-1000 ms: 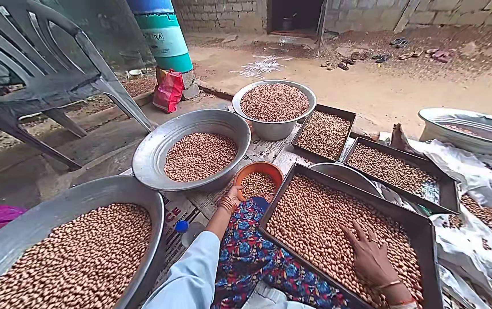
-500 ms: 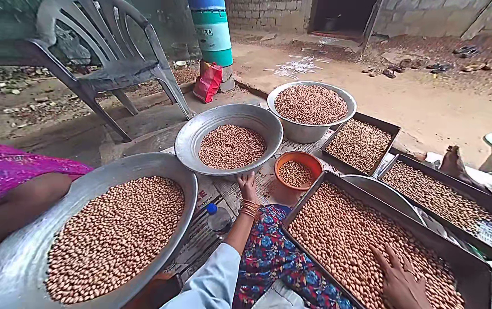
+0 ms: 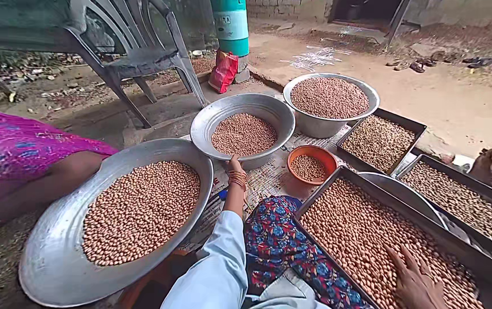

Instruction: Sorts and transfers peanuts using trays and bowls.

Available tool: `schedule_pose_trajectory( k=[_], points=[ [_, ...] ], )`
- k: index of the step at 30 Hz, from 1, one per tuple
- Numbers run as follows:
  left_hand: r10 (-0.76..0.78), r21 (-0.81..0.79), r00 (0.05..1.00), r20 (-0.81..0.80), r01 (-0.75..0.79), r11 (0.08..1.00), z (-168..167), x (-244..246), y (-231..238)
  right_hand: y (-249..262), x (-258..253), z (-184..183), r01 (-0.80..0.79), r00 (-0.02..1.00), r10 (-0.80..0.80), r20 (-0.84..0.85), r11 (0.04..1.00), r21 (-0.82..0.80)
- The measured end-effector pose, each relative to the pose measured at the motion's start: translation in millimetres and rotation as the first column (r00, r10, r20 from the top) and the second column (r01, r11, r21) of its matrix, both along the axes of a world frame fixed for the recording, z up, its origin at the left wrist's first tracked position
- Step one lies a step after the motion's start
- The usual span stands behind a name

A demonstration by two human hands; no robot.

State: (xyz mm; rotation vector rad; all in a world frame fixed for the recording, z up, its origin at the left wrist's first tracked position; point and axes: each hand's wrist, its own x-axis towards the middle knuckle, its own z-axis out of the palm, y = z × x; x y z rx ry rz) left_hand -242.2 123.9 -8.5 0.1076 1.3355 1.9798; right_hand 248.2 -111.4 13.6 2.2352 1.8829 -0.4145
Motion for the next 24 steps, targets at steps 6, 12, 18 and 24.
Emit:
schedule_pose_trajectory(
  k=[6, 12, 18, 24],
  points=[
    [-0.351, -0.165, 0.9, -0.259, 0.316, 0.934, 29.2, 35.6, -60.1, -3.6, 12.5, -24.7, -0.034, 0.999, 0.037, -0.026, 0.994, 0.107],
    [-0.515, -0.54, -0.275, -0.812, 0.019, 0.842, 59.9, 52.5, -161.3, -8.5, 4.0, -10.6, -0.013, 0.995, 0.024, -0.094, 0.993, 0.12],
    [-0.92, -0.92, -0.174, -0.351, -0.12, 0.373, 64.6, 9.1, -177.4, -7.4, 10.7, -24.1, -0.003, 0.995, 0.019, -0.094, 0.986, 0.165],
    [-0.743, -0.79, -0.309, -0.593, 0.048, 0.611, 105.3, 33.4, -135.5, -6.7, 8.8, -24.9, 0.025, 0.995, -0.009, -0.101, 0.987, 0.16]
  ],
)
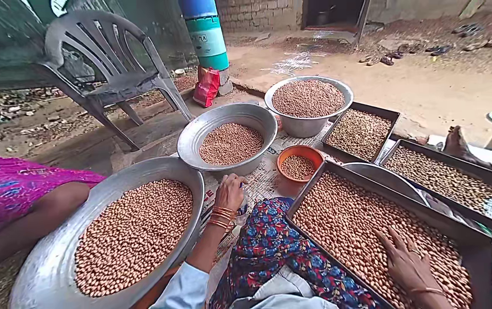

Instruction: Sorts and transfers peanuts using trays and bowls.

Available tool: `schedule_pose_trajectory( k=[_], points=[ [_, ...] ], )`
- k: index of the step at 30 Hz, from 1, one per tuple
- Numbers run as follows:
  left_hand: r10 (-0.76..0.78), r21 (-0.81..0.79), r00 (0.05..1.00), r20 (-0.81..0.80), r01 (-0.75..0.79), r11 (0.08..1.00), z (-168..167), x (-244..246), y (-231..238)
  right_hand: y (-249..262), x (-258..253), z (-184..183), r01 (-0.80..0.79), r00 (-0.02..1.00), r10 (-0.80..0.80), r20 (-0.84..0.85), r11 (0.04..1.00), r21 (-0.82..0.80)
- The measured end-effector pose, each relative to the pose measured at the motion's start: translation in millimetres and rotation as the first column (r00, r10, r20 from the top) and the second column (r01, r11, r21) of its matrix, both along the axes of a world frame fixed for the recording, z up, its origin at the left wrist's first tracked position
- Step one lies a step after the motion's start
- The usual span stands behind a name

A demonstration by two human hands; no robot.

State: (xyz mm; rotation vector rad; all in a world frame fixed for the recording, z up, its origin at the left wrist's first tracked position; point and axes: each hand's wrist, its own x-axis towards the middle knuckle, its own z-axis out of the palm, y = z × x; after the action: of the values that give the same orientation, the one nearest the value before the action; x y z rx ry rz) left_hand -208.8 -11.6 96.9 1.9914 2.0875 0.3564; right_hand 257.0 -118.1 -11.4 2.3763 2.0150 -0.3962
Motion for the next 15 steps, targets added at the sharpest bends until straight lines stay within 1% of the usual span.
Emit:
schedule_pose_trajectory(
  k=[2, 4, 6, 8, 9, 11, 12, 13, 14, 15],
  points=[
    [-0.068, 0.169, 0.998, 0.007, 0.066, 0.983, 30.0, 18.7, 22.2, -0.4, 0.7, -1.1, 0.003, 1.0, -0.003, 0.004, 1.0, -0.003],
    [-0.131, 0.343, 0.991, 0.002, 0.123, 0.931, 54.4, 39.7, 47.4, -0.4, 0.6, -0.1, 0.007, 1.0, -0.007, 0.005, 1.0, -0.018],
    [-0.185, 0.432, 0.983, -0.013, 0.173, 0.885, 72.5, 62.2, 76.6, -1.6, -0.8, 0.8, 0.014, 1.0, -0.014, -0.009, 1.0, -0.005],
    [-0.209, 0.438, 0.978, -0.024, 0.198, 0.877, 79.2, 82.9, 115.9, -1.6, -1.4, 0.8, 0.021, 1.0, -0.021, -0.015, 1.0, -0.007],
    [-0.208, 0.416, 0.978, -0.029, 0.201, 0.887, 77.9, 92.6, 139.8, -1.2, -2.1, 2.5, 0.026, 1.0, -0.026, -0.016, 0.999, -0.019],
    [-0.221, 0.391, 0.975, -0.038, 0.218, 0.894, 64.7, 109.5, 186.8, 0.0, -4.6, 10.1, 0.03, 1.0, -0.03, -0.005, 0.997, -0.068],
    [-0.225, 0.396, 0.973, -0.041, 0.223, 0.891, 54.3, 117.8, 207.4, 1.8, -6.6, 17.9, 0.03, 0.999, -0.026, 0.035, 0.99, -0.136],
    [-0.227, 0.409, 0.973, -0.045, 0.225, 0.884, 44.8, 126.6, 223.5, 2.8, -8.0, 23.2, 0.032, 0.999, -0.025, 0.045, 0.983, -0.178],
    [-0.212, 0.396, 0.975, -0.061, 0.219, 0.892, 43.3, 136.3, 231.0, 3.2, -7.9, 24.1, 0.031, 0.999, -0.024, 0.041, 0.984, -0.173],
    [-0.189, 0.295, 0.979, -0.082, 0.205, 0.933, 55.9, 147.6, 225.5, 2.2, -5.1, 17.7, 0.019, 0.999, -0.014, 0.044, 0.992, -0.121]
  ],
)
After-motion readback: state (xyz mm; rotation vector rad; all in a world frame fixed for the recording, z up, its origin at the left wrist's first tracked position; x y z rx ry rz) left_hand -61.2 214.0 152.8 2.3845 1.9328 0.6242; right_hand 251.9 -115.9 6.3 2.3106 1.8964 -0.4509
